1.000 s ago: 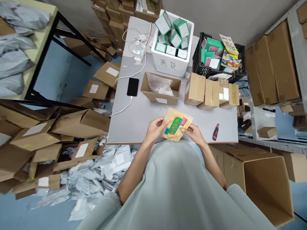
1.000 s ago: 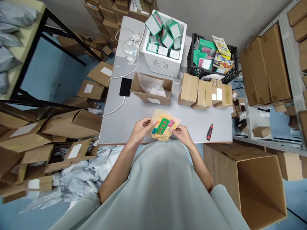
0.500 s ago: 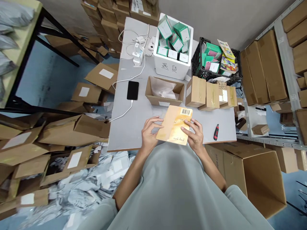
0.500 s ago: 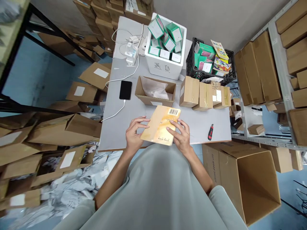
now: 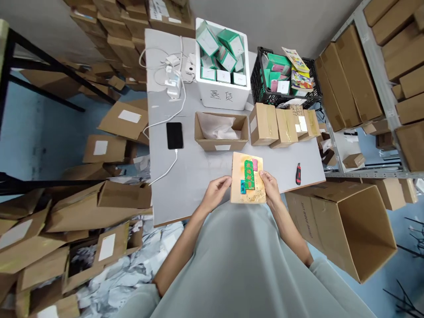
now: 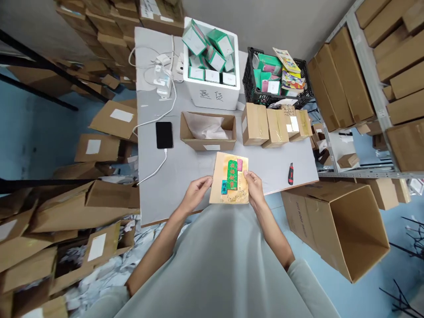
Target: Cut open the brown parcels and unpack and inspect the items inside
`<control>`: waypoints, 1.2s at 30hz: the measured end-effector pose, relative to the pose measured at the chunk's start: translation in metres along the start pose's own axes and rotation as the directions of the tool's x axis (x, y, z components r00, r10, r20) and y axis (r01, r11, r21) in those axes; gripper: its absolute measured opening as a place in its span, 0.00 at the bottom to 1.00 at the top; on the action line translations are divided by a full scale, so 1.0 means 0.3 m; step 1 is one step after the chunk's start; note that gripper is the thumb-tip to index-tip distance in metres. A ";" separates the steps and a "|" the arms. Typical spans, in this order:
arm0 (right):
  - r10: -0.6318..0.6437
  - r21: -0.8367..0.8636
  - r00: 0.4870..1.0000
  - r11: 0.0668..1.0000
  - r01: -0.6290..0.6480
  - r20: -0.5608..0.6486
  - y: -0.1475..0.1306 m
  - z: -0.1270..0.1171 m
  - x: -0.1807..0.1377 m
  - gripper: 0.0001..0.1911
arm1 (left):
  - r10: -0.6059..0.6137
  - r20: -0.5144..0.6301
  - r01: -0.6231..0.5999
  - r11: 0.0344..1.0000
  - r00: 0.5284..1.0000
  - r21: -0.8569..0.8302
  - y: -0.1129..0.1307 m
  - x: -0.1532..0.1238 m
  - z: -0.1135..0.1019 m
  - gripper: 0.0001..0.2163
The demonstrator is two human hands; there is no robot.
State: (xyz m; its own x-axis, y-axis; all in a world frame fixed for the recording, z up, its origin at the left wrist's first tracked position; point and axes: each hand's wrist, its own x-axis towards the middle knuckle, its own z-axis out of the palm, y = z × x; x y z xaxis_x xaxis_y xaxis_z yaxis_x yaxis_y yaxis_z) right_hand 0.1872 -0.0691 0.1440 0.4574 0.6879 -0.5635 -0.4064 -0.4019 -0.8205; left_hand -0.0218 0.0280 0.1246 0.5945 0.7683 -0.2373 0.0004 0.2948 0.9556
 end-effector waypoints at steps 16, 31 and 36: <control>0.105 0.137 0.992 0.984 -0.113 0.063 0.168 -0.111 -0.029 0.26 | 0.043 0.324 -0.020 0.997 0.945 -0.074 0.005 0.022 0.271 0.28; -0.208 0.097 0.966 0.976 0.195 0.155 -0.186 -0.254 0.166 0.35 | -0.092 -0.080 0.082 0.990 0.993 -0.115 0.092 0.199 0.370 0.28; -0.112 0.047 0.941 0.994 0.102 0.318 -0.195 -0.354 0.227 0.37 | -0.106 -0.185 0.102 0.994 0.977 -0.026 0.099 0.303 0.446 0.34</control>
State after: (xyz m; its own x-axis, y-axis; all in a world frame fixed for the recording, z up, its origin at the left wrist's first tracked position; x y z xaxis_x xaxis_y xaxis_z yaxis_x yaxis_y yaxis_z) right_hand 0.3262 -0.0629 0.1433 0.2244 0.8848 -0.4083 -0.3945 -0.3007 -0.8683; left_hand 0.1400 0.0306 0.1547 0.4324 0.8245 -0.3650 0.0404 0.3866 0.9213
